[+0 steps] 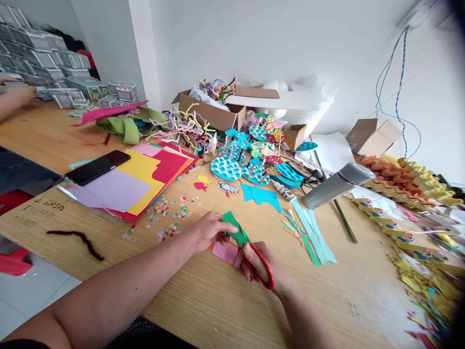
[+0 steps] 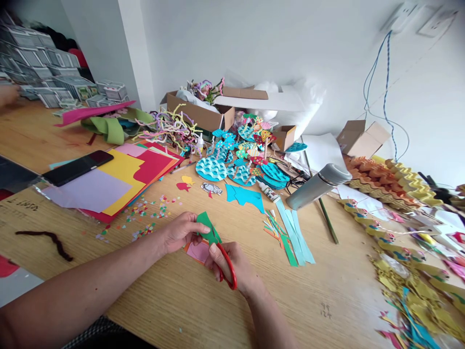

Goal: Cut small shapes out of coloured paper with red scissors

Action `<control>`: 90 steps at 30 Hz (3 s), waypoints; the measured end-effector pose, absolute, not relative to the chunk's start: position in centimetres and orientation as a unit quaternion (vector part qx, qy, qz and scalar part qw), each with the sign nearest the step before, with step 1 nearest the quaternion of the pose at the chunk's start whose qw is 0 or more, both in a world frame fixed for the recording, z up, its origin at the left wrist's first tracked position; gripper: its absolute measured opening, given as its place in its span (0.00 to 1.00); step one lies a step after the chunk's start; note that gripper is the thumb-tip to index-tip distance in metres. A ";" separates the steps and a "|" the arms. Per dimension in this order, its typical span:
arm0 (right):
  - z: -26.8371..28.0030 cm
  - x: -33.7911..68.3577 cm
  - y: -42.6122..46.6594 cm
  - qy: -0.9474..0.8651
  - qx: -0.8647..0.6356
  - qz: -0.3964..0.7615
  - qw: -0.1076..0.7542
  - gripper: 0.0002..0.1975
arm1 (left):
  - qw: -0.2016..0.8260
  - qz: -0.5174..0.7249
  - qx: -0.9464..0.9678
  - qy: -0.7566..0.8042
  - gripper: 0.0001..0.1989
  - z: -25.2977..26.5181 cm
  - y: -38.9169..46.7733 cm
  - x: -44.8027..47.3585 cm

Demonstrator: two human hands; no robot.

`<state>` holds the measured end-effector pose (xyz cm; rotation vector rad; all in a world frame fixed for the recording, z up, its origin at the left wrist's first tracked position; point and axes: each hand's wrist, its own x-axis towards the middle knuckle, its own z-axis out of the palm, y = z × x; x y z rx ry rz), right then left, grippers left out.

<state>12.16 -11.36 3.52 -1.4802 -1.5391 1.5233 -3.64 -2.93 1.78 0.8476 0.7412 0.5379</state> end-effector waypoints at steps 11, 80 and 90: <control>3.1 12.3 -11.3 -0.566 -0.556 0.555 0.250 0.36 | 0.786 0.259 0.434 0.357 0.12 1.8 -3.0 -3.6; 2.2 12.7 -11.2 -0.506 -0.526 0.589 0.346 0.34 | 0.794 0.297 0.399 0.350 0.19 2.0 -3.0 -3.6; 2.3 12.6 -11.2 -0.529 -0.515 0.590 0.327 0.34 | 0.782 0.292 0.419 0.356 0.19 1.7 -3.1 -3.4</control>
